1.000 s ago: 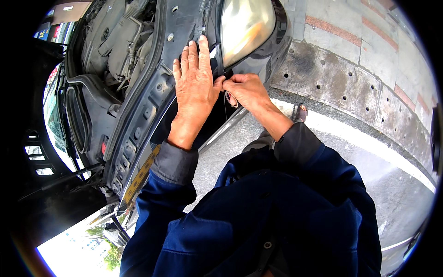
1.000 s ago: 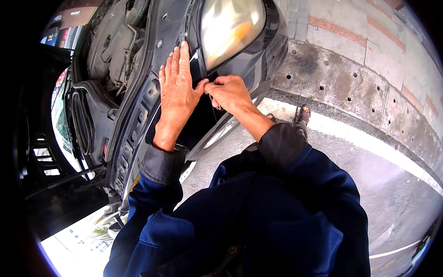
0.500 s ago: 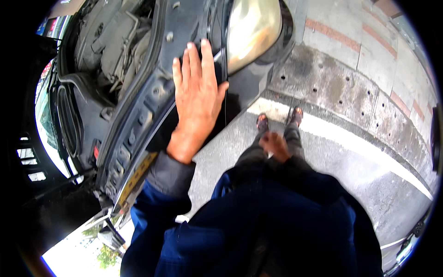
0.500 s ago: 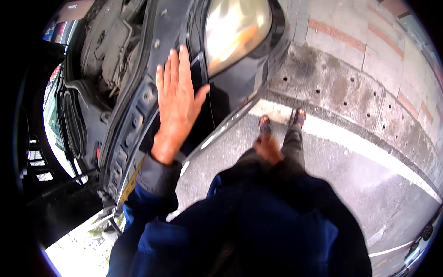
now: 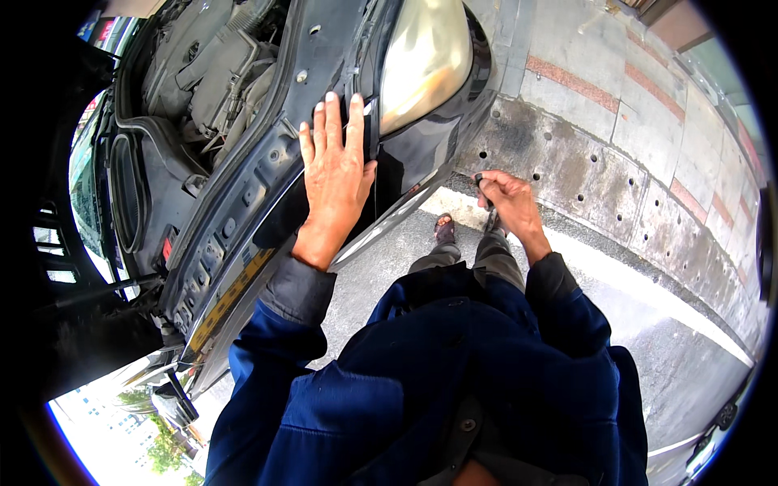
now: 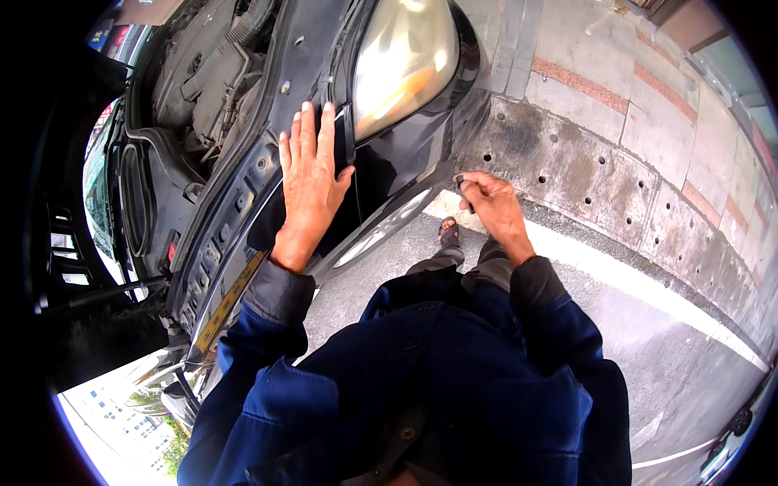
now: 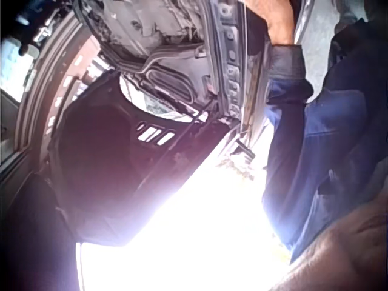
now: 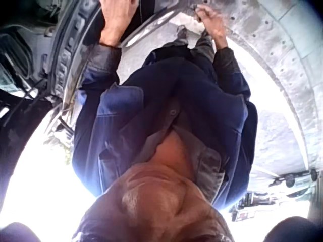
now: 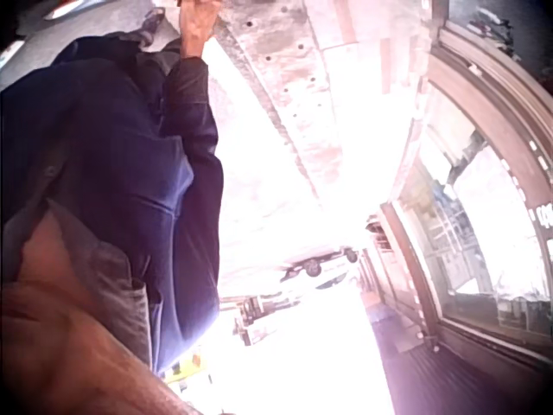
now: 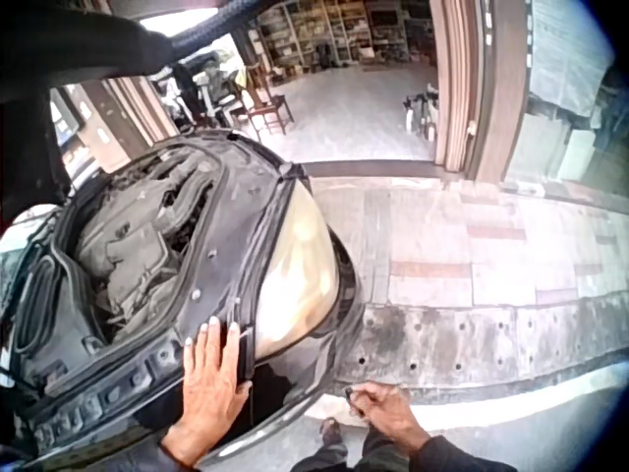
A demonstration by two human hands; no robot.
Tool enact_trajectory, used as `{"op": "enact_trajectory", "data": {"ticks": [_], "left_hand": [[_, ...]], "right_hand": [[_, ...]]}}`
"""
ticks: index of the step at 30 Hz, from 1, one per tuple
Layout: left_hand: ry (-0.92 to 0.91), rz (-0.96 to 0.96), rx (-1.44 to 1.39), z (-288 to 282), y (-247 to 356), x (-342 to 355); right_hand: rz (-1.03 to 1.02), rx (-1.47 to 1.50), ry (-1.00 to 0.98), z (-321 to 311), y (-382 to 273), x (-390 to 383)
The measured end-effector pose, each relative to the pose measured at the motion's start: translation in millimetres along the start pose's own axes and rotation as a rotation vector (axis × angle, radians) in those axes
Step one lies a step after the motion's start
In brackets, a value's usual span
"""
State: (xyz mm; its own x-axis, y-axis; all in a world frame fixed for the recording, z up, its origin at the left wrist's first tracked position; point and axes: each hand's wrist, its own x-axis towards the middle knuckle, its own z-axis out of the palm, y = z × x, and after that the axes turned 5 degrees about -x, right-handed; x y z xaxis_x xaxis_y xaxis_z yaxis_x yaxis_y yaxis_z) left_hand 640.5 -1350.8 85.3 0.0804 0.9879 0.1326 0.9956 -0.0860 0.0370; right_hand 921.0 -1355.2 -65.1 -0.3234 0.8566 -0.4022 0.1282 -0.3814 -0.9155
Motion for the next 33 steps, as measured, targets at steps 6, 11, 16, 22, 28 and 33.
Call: {"op": "enact_trajectory", "data": {"ticks": [6, 11, 16, 22, 28, 33], "left_hand": [[0.055, -0.039, -0.625, -3.4, 66.2, -50.1], [-0.039, -0.636, -1.606, 39.1, 107.2, -75.1], [0.097, -0.77, -1.832, 51.9, 116.9, -79.7], [0.236, -0.82, -1.787, 60.8, 117.6, -86.1], [0.367, -0.678, -1.413, 42.9, 111.6, -52.1], [0.58, -0.708, -1.262, 30.7, 101.5, -31.6]], "right_hand": [[-0.112, -0.013, -0.243, 7.6, -66.2, -36.1], [-0.666, -0.519, -0.178, 3.9, -91.5, -32.4], [-0.874, -0.65, -0.189, 1.9, -97.9, -25.4], [-0.893, -0.694, -0.31, 7.8, -107.4, -8.5], [-0.661, -0.723, -0.377, 10.4, -136.7, 14.6], [-0.315, -0.572, -0.423, 13.1, -158.2, 58.6]]}}
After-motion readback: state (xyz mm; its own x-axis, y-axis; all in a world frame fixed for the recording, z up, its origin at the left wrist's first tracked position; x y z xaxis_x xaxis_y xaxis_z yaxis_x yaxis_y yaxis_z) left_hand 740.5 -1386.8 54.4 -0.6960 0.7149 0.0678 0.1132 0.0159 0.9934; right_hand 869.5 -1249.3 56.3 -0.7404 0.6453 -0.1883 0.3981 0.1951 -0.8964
